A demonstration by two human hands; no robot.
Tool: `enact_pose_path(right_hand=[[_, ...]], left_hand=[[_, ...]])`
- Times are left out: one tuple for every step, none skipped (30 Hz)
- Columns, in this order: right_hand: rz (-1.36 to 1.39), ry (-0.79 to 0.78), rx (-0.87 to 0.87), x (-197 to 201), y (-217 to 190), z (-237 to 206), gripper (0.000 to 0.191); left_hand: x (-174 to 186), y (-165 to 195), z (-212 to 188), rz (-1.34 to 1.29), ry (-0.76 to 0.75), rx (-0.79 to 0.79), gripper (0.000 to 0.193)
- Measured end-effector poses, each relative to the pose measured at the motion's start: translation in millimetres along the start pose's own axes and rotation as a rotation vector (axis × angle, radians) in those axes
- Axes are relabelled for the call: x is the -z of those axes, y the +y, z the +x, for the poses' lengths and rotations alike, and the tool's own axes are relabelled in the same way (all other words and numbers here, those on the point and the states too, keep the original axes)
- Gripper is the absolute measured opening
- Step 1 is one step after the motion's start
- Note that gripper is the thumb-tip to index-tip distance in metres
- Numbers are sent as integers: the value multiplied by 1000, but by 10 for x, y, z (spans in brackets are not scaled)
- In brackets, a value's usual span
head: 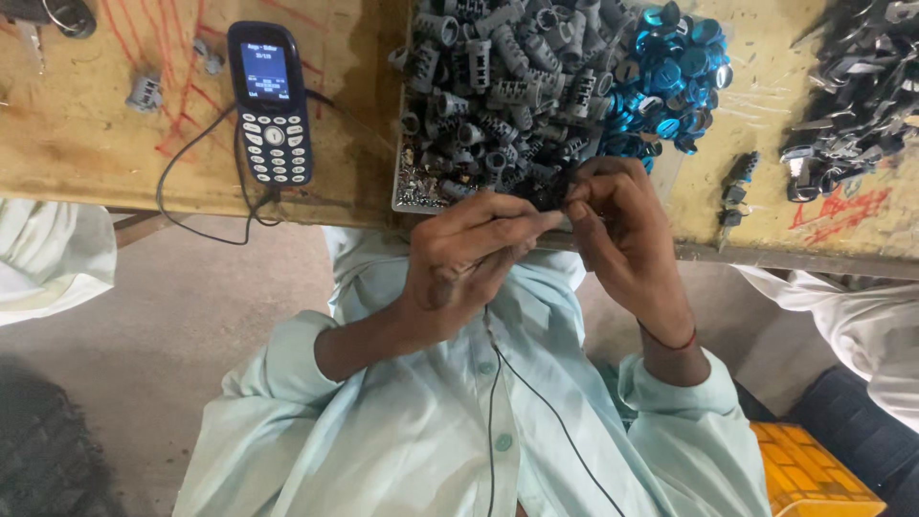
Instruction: The person sits at a workbench assembling small plastic parts by hand, picking grey and blue plastic pieces from a compartmented tray, fitting them together between the fingers, and placing the finished assemblies back into the tray. The person repeats this assembly cycle continuously throughout the episode.
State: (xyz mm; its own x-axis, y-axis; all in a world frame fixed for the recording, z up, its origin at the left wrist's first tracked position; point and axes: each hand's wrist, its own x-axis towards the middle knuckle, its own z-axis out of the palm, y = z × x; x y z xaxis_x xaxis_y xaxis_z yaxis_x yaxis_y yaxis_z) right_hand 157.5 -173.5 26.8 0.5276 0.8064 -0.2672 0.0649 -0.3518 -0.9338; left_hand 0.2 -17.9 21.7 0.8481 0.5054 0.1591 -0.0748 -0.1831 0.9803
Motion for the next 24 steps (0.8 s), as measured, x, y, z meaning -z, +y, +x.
enact_pose_path(right_hand=[[146, 7, -52, -1, 26, -18, 6], [187, 4, -61, 2, 44, -35, 6], [228, 2, -69, 6, 55, -51, 7], [269, 1, -76, 10, 58, -66, 7], [305, -13, -80, 10, 56, -79, 8], [341, -27, -85, 8, 50, -90, 9], [378, -42, -90, -2, 43, -99, 10], [380, -48, -85, -18, 37, -105, 12], [383, -55, -79, -40, 32, -109, 14], [385, -62, -74, -67, 31, -113, 15], [408, -55, -85, -92, 31, -119, 15], [430, -48, -94, -120, 33, -125, 15], [452, -40, -104, -148, 39, -132, 15], [517, -41, -106, -173, 44, -142, 15], [582, -41, -108, -199, 51, -152, 15], [647, -41, -110, -220, 57, -162, 15], [600, -23, -84, -240, 62, -168, 15], [553, -7, -58, -257, 66, -173, 16], [507, 9, -34, -266, 65, -174, 16], [521, 6, -26, -274, 64, -173, 17], [535, 5, -18, -275, 58, -171, 17], [549, 3, -10, -274, 51, -166, 18], [570, -12, -14, -268, 43, -164, 17], [590, -26, -17, -259, 35, -161, 16]], left_hand=[[-45, -13, 6, -43, 22, 46, 25], [-82, -25, 13, -85, 42, 93, 26], [-103, -38, 19, -127, 60, 138, 27], [-106, -56, 29, -104, 43, 116, 25], [-98, -78, 42, -81, 27, 92, 23], [-91, -96, 51, -58, 11, 69, 21], [-85, -105, 53, -72, -4, 54, 23], [-80, -111, 53, -85, -18, 38, 25], [-76, -116, 53, -98, -31, 22, 27], [-76, -119, 51, -112, -39, 6, 29], [-81, -118, 46, -127, -47, -10, 31], [-87, -116, 42, -142, -56, -27, 32], [-98, -112, 36, -157, -53, -11, 33], [-110, -105, 32, -171, -51, 5, 34], [-118, -102, 32, -187, -49, 22, 35], [-125, -99, 31, -181, -46, 21, 35], [-131, -97, 33, -176, -42, 19, 35], [-135, -95, 33, -170, -37, 19, 35], [-139, -91, 33, -153, -30, 9, 34], [-142, -87, 33, -137, -22, -1, 33], [-144, -80, 29, -121, -14, -12, 33], [-144, -73, 25, -142, -16, -11, 33], [-143, -63, 17, -163, -17, -8, 32], [-140, -51, 8, -184, -18, -7, 32]])
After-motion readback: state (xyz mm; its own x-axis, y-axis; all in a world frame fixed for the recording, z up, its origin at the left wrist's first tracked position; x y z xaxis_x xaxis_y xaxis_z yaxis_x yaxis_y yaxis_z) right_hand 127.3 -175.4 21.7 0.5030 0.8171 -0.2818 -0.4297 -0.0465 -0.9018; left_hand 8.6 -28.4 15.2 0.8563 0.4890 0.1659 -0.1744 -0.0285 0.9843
